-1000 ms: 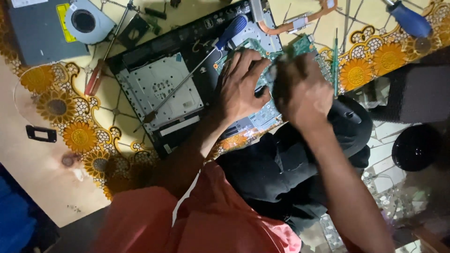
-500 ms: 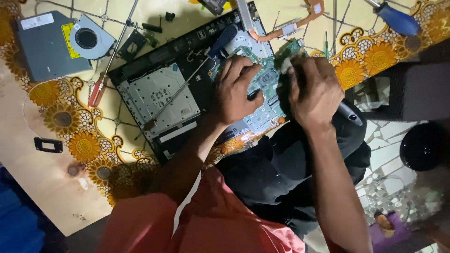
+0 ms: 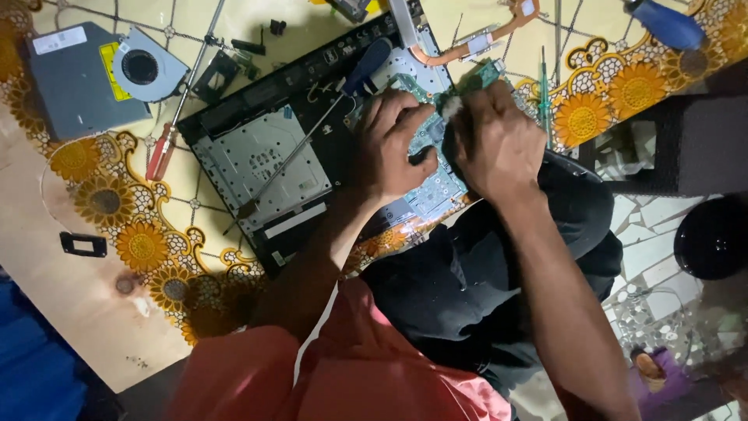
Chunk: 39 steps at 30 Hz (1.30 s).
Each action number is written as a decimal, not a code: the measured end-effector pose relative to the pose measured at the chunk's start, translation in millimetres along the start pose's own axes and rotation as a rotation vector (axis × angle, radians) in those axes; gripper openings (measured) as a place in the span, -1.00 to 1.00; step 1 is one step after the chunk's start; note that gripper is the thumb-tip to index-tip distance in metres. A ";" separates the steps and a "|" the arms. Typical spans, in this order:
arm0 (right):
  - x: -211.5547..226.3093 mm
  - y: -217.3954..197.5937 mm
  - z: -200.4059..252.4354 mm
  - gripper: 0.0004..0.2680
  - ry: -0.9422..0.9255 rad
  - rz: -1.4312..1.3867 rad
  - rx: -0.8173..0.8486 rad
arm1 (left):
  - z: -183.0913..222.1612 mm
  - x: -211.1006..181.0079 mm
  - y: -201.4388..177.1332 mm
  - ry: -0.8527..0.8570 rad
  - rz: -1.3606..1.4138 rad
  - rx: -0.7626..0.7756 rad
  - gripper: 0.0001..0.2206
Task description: Disassembling and cleaning internal laptop components using a brush and screwdriver.
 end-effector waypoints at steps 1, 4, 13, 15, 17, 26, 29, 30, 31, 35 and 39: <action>-2.4 6.4 -1.0 -0.90 0.000 -0.003 0.004 | -0.1 1.0 0.4 -0.003 -0.001 0.003 -0.51; -2.8 28.9 0.5 -0.65 0.025 0.057 0.199 | 1.4 4.3 5.8 -0.019 -0.016 0.060 -0.54; 15.1 7.3 -0.1 -0.60 -0.137 0.151 0.051 | 9.8 10.6 13.9 -0.123 -0.033 0.128 -0.50; 27.6 4.3 8.7 -0.93 -0.225 0.031 0.052 | 9.0 12.2 18.2 -0.168 -0.095 0.216 -0.51; 0.6 14.3 1.9 -0.77 -0.151 0.120 0.053 | 9.7 17.5 24.9 -0.139 -0.097 0.203 -0.52; 6.2 10.6 0.3 -0.71 -0.017 0.234 0.304 | 9.7 12.7 20.2 -0.202 -0.024 0.242 -0.54; 14.9 5.7 -4.8 -0.77 0.020 0.144 0.370 | 8.4 14.2 18.3 -0.189 0.001 0.213 -0.55; 14.9 3.7 -5.1 -0.86 0.038 0.117 0.396 | 7.6 11.7 16.7 -0.170 0.027 0.173 -0.59; 11.5 7.2 -2.8 -0.86 0.039 0.119 0.394 | 8.6 13.2 20.4 -0.168 0.029 0.171 -0.59; 17.2 1.3 7.2 -0.79 -0.062 0.102 0.155 | 12.1 15.7 22.0 -0.155 -0.041 0.211 -0.54; -29.6 14.0 8.2 -0.69 0.063 0.113 -0.007 | 8.8 10.9 15.8 -0.094 0.090 0.089 -0.51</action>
Point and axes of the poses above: each hand's wrist, its own z-axis away from the middle knuckle, its own y-axis out of the palm, x = y × z, the point moved 7 cm from there along -z, towards the middle knuckle, and after that the axes turned 5 degrees about -y, right-handed, at the moved point
